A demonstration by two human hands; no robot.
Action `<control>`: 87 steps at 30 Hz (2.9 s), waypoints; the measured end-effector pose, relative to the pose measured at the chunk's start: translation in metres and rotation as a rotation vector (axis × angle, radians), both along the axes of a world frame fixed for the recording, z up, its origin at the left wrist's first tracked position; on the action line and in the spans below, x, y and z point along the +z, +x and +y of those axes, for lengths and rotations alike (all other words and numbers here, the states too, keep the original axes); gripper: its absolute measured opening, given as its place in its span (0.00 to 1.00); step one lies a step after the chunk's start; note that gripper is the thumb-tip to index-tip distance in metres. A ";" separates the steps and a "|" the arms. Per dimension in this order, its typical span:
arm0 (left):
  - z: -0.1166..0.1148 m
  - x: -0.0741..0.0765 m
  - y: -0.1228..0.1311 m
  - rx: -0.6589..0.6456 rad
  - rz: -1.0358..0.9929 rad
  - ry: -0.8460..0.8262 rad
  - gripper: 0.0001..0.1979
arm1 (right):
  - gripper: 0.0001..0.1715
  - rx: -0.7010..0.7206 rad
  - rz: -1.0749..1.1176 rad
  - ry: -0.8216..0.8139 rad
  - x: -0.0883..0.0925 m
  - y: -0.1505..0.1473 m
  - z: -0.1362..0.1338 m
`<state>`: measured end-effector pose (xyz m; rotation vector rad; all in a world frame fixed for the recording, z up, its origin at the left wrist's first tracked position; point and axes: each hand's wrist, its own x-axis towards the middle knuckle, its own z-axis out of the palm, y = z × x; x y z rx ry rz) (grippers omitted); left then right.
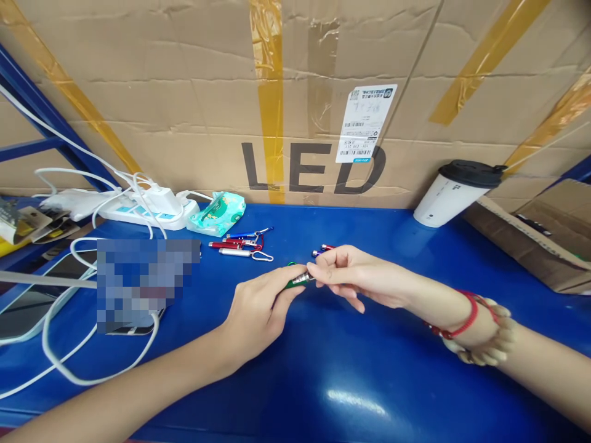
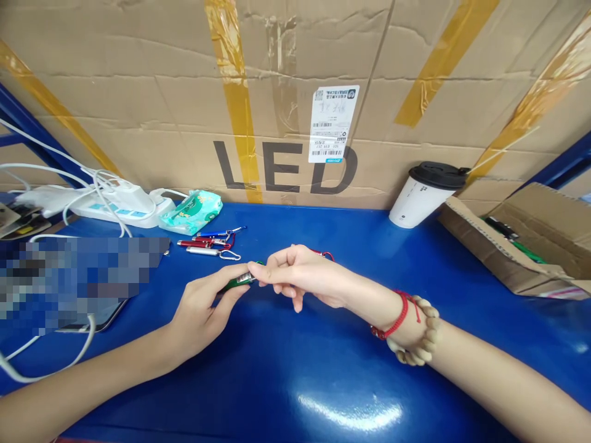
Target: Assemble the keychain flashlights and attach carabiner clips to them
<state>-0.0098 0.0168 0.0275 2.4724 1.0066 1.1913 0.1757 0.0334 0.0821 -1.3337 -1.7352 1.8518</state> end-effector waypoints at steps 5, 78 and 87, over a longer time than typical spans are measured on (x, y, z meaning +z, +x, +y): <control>0.002 0.004 0.000 0.077 0.029 -0.280 0.10 | 0.28 -0.015 -0.283 0.737 -0.001 0.006 -0.001; -0.003 0.001 -0.002 -0.179 0.141 -0.421 0.10 | 0.10 0.203 -0.486 1.621 -0.001 0.014 -0.004; -0.003 -0.006 0.001 -0.205 0.118 -0.470 0.09 | 0.12 0.208 -0.473 1.451 -0.014 0.014 -0.002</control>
